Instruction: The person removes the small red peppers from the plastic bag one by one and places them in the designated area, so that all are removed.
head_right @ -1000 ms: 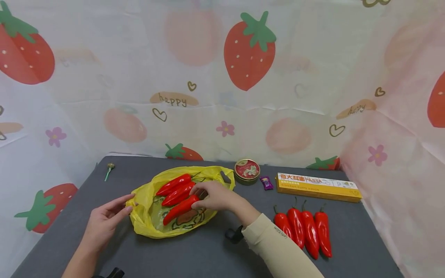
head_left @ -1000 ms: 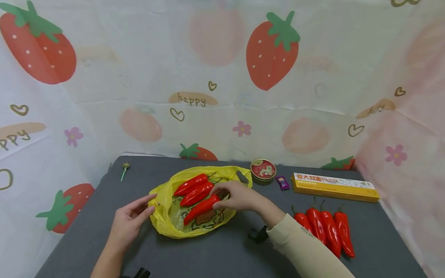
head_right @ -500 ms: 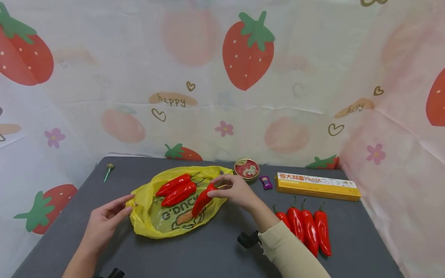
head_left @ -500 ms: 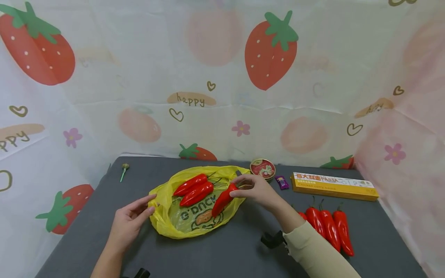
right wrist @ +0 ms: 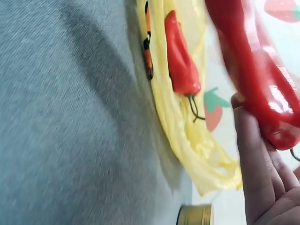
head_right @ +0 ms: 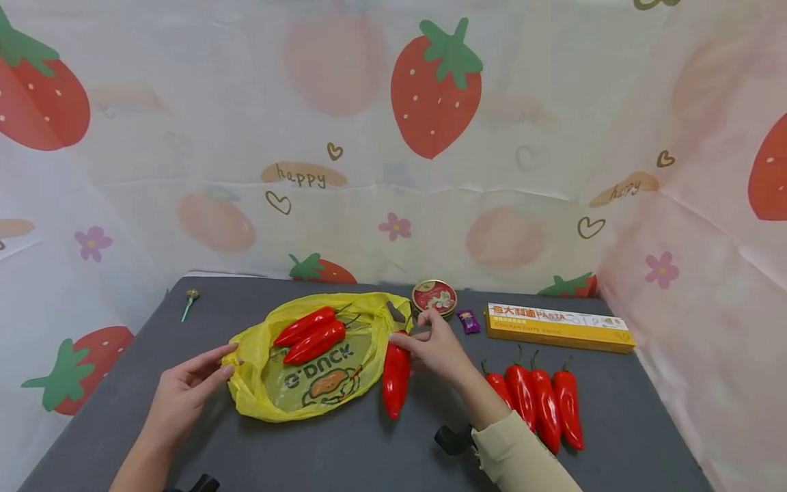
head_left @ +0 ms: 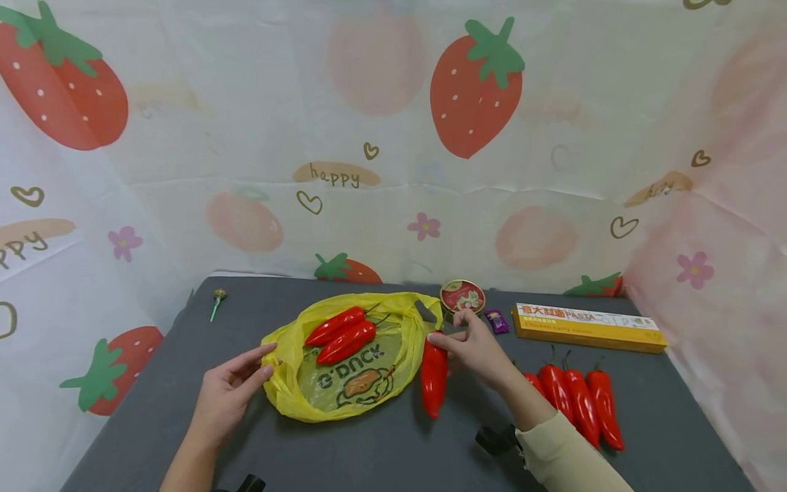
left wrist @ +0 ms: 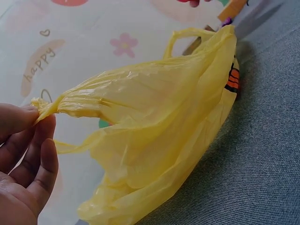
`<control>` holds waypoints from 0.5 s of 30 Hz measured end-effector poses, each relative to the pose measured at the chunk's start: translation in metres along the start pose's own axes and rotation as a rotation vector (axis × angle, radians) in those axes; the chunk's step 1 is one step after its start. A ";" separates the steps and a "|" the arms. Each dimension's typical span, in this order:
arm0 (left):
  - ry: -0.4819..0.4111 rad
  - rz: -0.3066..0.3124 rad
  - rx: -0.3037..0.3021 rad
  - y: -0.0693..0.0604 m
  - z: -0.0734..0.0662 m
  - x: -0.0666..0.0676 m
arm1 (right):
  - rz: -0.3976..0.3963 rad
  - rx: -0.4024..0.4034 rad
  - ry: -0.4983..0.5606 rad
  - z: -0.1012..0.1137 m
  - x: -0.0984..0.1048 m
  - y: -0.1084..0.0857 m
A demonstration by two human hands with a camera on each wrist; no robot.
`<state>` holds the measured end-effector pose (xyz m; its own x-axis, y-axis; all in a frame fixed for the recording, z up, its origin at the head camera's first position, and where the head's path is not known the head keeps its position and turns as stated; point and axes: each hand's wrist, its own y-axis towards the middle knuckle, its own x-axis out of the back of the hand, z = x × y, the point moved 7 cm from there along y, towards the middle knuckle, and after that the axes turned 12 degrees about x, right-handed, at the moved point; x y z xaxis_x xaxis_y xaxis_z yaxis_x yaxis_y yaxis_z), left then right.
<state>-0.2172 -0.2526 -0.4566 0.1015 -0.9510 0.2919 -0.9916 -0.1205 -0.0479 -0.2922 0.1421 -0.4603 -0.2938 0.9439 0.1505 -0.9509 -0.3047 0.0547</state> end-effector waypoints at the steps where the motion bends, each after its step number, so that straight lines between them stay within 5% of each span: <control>1: 0.002 -0.003 0.001 0.000 0.000 0.000 | 0.001 0.005 -0.001 0.000 0.001 -0.002; 9: 0.007 -0.004 0.006 -0.001 0.001 0.002 | 0.058 0.044 -0.117 -0.002 0.021 -0.022; 15: 0.001 -0.002 0.019 0.001 0.002 0.002 | 0.010 0.025 -0.262 -0.005 0.050 -0.035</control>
<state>-0.2174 -0.2552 -0.4583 0.1033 -0.9506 0.2928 -0.9896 -0.1278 -0.0659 -0.2744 0.2006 -0.4593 -0.2649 0.8766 0.4018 -0.9444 -0.3201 0.0757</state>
